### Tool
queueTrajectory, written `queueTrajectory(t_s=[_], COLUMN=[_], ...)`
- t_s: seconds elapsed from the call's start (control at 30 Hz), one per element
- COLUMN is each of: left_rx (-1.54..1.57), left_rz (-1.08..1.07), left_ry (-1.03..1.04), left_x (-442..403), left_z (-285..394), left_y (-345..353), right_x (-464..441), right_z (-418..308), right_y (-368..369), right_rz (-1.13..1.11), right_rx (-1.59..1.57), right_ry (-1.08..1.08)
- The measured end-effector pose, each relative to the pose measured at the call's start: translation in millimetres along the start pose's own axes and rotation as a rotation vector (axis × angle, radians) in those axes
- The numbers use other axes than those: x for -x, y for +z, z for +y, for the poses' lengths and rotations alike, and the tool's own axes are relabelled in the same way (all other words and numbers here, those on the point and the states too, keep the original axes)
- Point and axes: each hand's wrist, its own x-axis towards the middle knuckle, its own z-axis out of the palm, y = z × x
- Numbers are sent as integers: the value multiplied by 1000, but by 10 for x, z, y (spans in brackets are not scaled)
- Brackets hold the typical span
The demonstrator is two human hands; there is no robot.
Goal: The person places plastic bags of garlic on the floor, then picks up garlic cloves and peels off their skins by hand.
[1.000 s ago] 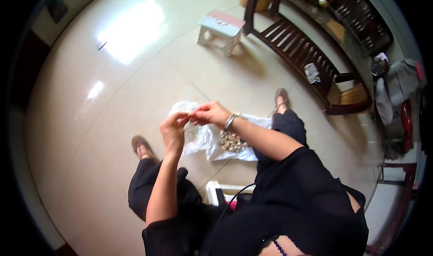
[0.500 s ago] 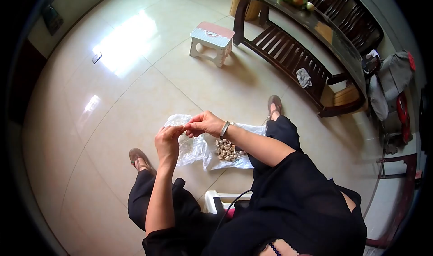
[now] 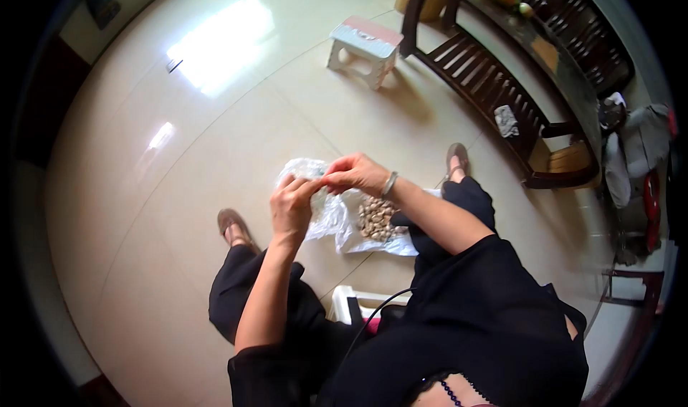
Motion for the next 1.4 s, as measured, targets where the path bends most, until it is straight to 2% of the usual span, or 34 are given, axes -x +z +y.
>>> queueTrajectory(t_s=[0.1,0.27,0.33,0.37,0.43,0.5,0.6,0.8,0.9,1.2,1.4], left_rx=[23,206,548,544,975,968,1117,1301,1284,1261,1267], left_rz=[-7,44,28,33,15,-20,-32,28,76,203,186], left_ry=[11,-155,-435,-442,-687,-779,-918,-1033,-1086,-1064,-1034], left_x=[7,34,77,84,51,46,57,134,137,122,122], left_z=[3,-75,-140,-170,-144,-141,-207,-312,-315,-340,-342], left_y=[-2,55,97,118,75,29,37,73,74,54,44], right_x=[8,29,18,12,3,-10,-47,-115,-139,-140,-240], right_z=[12,-35,-24,-22,-9,-3,55,120,139,189,320], right_y=[-8,69,93,93,102,117,112,204,232,255,243], right_rz=[-1,61,63,78,79,103,113,129,123,155,198], right_rx=[21,33,5,-19,-34,-76,-101,-136,-145,-153,-36], right_ry=[-13,-48,-46,-51,-42,-41,-38,-70,-87,-100,-38])
